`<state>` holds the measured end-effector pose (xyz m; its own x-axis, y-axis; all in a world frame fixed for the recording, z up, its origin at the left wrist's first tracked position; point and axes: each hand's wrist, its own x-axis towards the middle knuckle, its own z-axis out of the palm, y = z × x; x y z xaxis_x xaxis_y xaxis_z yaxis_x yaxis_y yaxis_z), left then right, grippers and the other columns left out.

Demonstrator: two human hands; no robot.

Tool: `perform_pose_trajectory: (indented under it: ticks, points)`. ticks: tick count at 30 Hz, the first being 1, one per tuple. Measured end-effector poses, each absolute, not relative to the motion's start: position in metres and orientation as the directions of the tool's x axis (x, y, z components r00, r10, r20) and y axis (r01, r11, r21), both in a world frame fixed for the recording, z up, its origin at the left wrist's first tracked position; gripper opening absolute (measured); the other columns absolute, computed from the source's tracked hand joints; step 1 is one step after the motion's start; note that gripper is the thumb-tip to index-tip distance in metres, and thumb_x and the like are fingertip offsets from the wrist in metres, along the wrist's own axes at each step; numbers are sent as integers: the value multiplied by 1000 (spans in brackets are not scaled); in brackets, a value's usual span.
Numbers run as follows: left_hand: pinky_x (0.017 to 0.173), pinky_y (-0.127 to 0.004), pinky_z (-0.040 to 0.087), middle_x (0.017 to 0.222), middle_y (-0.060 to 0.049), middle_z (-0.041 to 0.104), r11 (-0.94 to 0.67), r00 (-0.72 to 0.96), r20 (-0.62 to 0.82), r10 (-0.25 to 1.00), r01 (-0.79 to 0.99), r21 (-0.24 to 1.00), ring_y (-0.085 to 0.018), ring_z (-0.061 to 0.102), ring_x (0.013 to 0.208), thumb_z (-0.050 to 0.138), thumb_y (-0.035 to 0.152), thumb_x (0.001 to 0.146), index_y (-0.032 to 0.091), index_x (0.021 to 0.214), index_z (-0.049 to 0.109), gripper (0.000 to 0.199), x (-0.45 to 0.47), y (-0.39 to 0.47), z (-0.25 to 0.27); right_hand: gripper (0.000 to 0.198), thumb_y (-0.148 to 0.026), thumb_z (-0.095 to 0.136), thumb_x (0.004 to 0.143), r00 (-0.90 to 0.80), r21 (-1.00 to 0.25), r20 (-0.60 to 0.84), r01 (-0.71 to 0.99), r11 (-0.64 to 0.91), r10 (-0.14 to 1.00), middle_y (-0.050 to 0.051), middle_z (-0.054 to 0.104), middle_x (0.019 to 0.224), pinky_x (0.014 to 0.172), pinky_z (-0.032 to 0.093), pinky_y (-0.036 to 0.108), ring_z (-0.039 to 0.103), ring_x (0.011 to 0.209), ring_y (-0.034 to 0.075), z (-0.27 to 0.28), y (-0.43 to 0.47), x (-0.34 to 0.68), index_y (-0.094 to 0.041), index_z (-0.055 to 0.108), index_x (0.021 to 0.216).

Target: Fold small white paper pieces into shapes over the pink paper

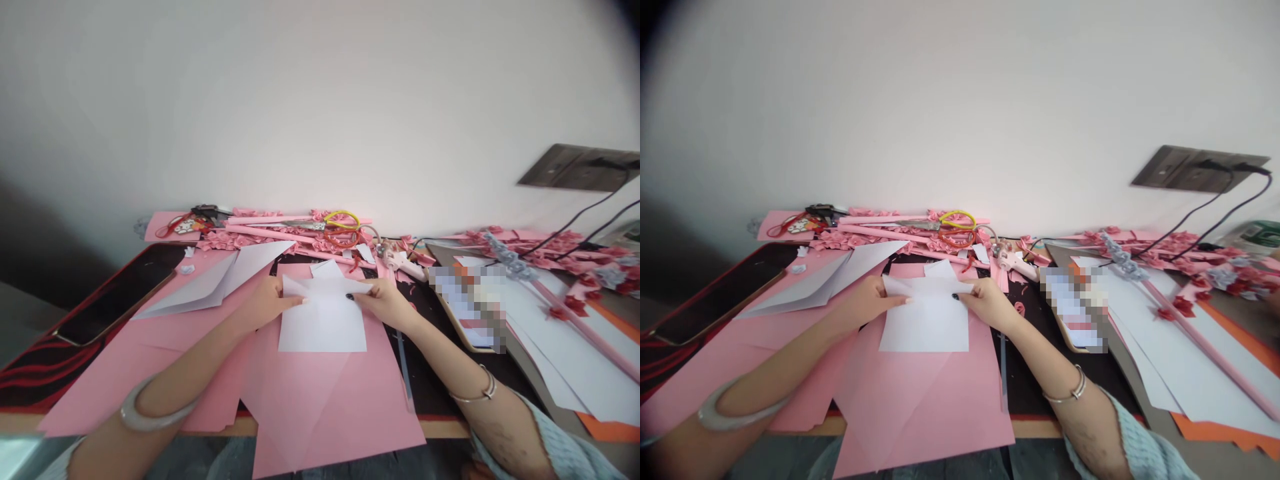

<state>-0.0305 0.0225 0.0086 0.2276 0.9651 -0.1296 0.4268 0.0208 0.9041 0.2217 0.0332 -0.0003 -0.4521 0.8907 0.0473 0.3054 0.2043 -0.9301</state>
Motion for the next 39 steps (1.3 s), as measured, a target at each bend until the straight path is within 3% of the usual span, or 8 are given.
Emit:
perform_pose_trajectory:
  ticks: [5, 9, 14, 18, 21, 28, 34, 39]
  points:
    - [63, -29, 51, 87, -8, 72, 105, 218, -195, 956, 363, 926, -27, 66, 84, 71, 38, 61, 15, 75, 71, 27, -27, 21, 7, 25, -32, 67, 70, -411, -983, -14, 175, 63, 911, 7, 71, 87, 71, 52, 33, 66, 79, 22, -4, 31, 217, -13, 69, 87]
    - [63, -30, 53, 88, -8, 72, 108, 207, -178, 962, 310, 945, -29, 66, 85, 72, 39, 60, 15, 76, 71, 29, -27, 22, 4, 29, -31, 70, 67, -447, -981, -54, 191, 36, 893, 9, 70, 90, 75, 52, 34, 66, 83, 22, -4, 28, 213, -11, 68, 88]
    - [62, -29, 53, 84, -6, 73, 40, 213, -122, 969, 351, 936, -28, 66, 83, 70, 38, 65, 16, 74, 73, 24, -28, 24, 0, 26, -28, 66, 70, -403, -944, -44, 315, 93, 914, 7, 71, 84, 65, 53, 30, 65, 76, 21, -1, 27, 212, -11, 69, 89]
    - [71, -30, 53, 93, -4, 72, -46, 297, -46, 954, 294, 955, -27, 65, 90, 67, 35, 70, 20, 94, 72, 29, -29, 25, 1, 22, -26, 62, 73, -406, -924, -24, 358, 135, 914, 6, 71, 79, 58, 52, 28, 65, 71, 21, 2, 27, 212, -12, 70, 89]
    - [80, -31, 52, 103, -4, 69, -84, 356, -29, 934, 297, 951, -26, 63, 98, 65, 34, 72, 21, 103, 69, 34, -31, 25, 1, 24, -20, 57, 75, -440, -904, 21, 376, 205, 898, 5, 71, 87, 63, 52, 29, 65, 77, 20, 3, 28, 213, -15, 70, 95]
    - [93, -35, 46, 110, -3, 66, -194, 433, 16, 901, 370, 909, -26, 59, 106, 57, 29, 80, 24, 104, 69, 27, -31, 22, 4, 32, -14, 56, 73, -440, -860, 133, 395, 324, 888, 5, 66, 109, 82, 51, 32, 62, 99, 21, 2, 32, 221, -21, 68, 103]
    - [80, -30, 52, 103, -4, 69, -115, 361, 3, 933, 289, 951, -25, 63, 98, 59, 32, 79, 21, 107, 67, 32, -31, 21, 3, 45, -23, 67, 68, -383, -943, -7, 311, 122, 924, 5, 70, 93, 69, 54, 30, 66, 81, 20, 1, 30, 215, -15, 62, 112]
    - [82, -31, 51, 107, -2, 68, -107, 379, 6, 925, 246, 963, -26, 62, 101, 61, 34, 77, 22, 107, 67, 33, -30, 21, 5, 25, -25, 68, 66, -377, -940, -117, 341, 21, 919, 8, 71, 84, 60, 52, 27, 65, 71, 19, 4, 25, 208, -11, 69, 87]
